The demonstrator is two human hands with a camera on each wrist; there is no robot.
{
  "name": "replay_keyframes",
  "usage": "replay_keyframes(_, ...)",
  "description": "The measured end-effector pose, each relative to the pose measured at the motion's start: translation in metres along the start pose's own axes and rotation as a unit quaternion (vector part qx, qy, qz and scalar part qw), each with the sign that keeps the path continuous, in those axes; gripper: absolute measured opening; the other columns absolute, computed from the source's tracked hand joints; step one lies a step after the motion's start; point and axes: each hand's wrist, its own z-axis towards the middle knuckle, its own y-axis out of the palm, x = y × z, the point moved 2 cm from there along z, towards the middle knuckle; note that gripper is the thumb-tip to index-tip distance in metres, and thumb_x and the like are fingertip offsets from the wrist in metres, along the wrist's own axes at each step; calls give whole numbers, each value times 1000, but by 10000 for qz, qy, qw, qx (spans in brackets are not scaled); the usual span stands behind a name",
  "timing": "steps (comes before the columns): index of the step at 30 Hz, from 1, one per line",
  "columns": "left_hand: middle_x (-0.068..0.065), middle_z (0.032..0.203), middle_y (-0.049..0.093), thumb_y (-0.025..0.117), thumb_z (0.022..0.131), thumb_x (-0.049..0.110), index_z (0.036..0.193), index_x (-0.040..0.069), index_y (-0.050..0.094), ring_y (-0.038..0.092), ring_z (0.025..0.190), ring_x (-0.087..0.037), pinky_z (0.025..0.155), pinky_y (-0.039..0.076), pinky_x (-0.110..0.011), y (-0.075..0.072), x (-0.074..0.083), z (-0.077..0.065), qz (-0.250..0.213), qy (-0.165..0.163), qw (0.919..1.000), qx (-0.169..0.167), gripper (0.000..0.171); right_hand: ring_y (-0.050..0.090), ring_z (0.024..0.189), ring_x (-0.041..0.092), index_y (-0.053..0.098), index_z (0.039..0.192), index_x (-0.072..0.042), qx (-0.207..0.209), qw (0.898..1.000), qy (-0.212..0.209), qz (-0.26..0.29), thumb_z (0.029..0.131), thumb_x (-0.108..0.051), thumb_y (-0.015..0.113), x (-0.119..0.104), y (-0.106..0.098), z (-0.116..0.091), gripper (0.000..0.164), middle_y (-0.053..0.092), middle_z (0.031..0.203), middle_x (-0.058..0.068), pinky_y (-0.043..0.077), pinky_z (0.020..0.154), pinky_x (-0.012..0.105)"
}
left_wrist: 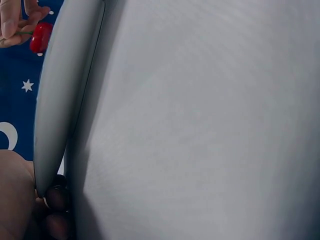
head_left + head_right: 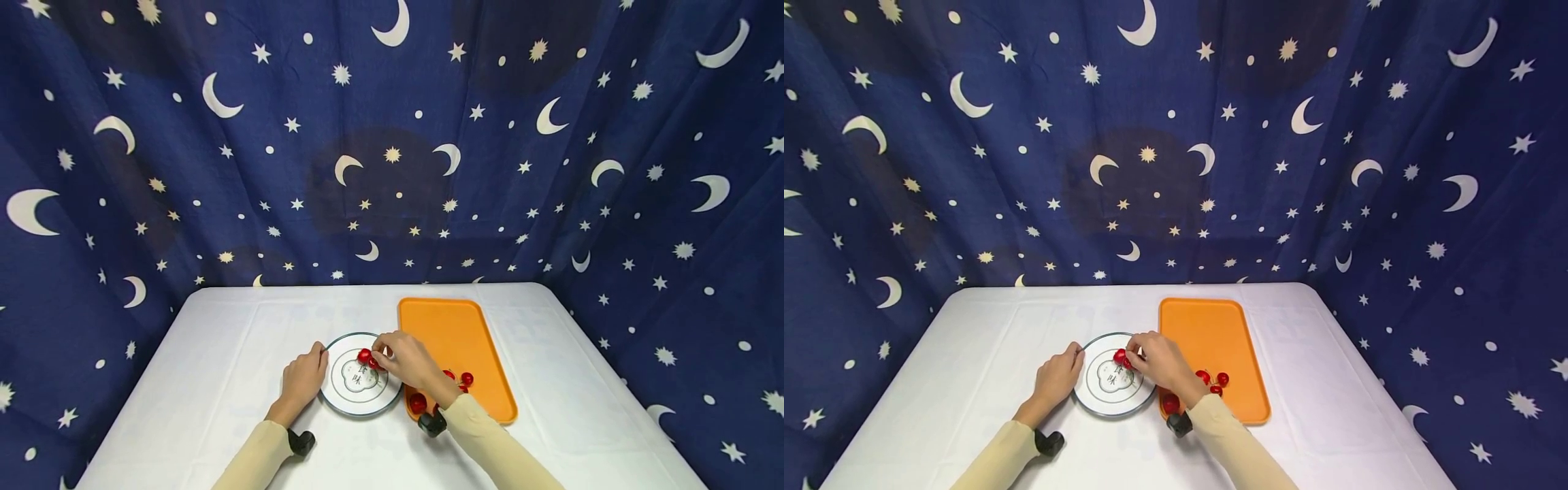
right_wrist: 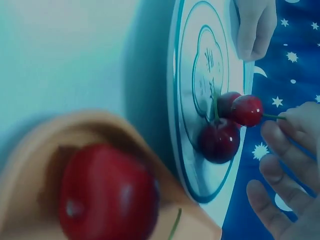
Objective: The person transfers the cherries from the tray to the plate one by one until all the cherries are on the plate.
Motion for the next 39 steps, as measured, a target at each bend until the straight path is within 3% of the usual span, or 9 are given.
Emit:
replay_keyframes(6,-9,71,67,53,106,25,107,7,64,61,59,-23,55,43,-39,-1,-2,2,47,30,9999,128,21,56,80,7,74,99,-19,-59,9994,-20,341,99,-24,69,-7,10,7,8,71,87,-7,47,72,21)
replay_keyframes(12,-9,72,68,53,106,25,106,8,64,63,60,-24,54,43,-39,7,-2,-6,27,35,10000,-26,21,49,79,3,75,97,-22,-290,9986,281,341,98,-28,70,-8,23,0,7,67,85,-10,43,70,19)
replay_keyframes(18,-9,72,69,53,105,24,105,8,64,64,61,-26,54,44,-40,6,-3,-6,30,35,10000,69,19,47,77,4,75,98,-22,-190,9987,383,261,98,-28,70,-6,27,3,8,66,84,-8,42,68,19)
replay_keyframes(26,-10,72,68,55,105,23,104,8,64,64,61,-27,54,44,-41,0,-1,2,23,119,9998,174,18,47,79,6,74,112,-20,-92,9983,549,147,99,-25,68,0,18,8,15,66,86,-8,43,67,21)
replay_keyframes(32,-11,73,70,54,105,23,105,8,64,66,63,-30,55,46,-43,-4,1,3,38,127,9997,181,18,57,90,11,73,114,-17,79,9983,577,52,99,-20,67,13,2,1,17,71,95,-4,50,75,28)
replay_keyframes(35,-11,73,70,54,106,23,106,7,64,66,62,-28,55,46,-42,-3,0,2,58,101,9999,113,19,60,95,14,73,113,-15,2,9976,687,52,99,-19,67,22,-7,-5,16,72,101,-1,53,81,33)
replay_keyframes(39,-10,73,69,53,106,24,107,7,64,64,61,-26,55,45,-41,-2,1,0,52,70,9999,50,20,62,90,12,74,110,-13,-371,9958,827,140,100,-20,66,37,-16,-13,14,72,100,1,54,81,33)
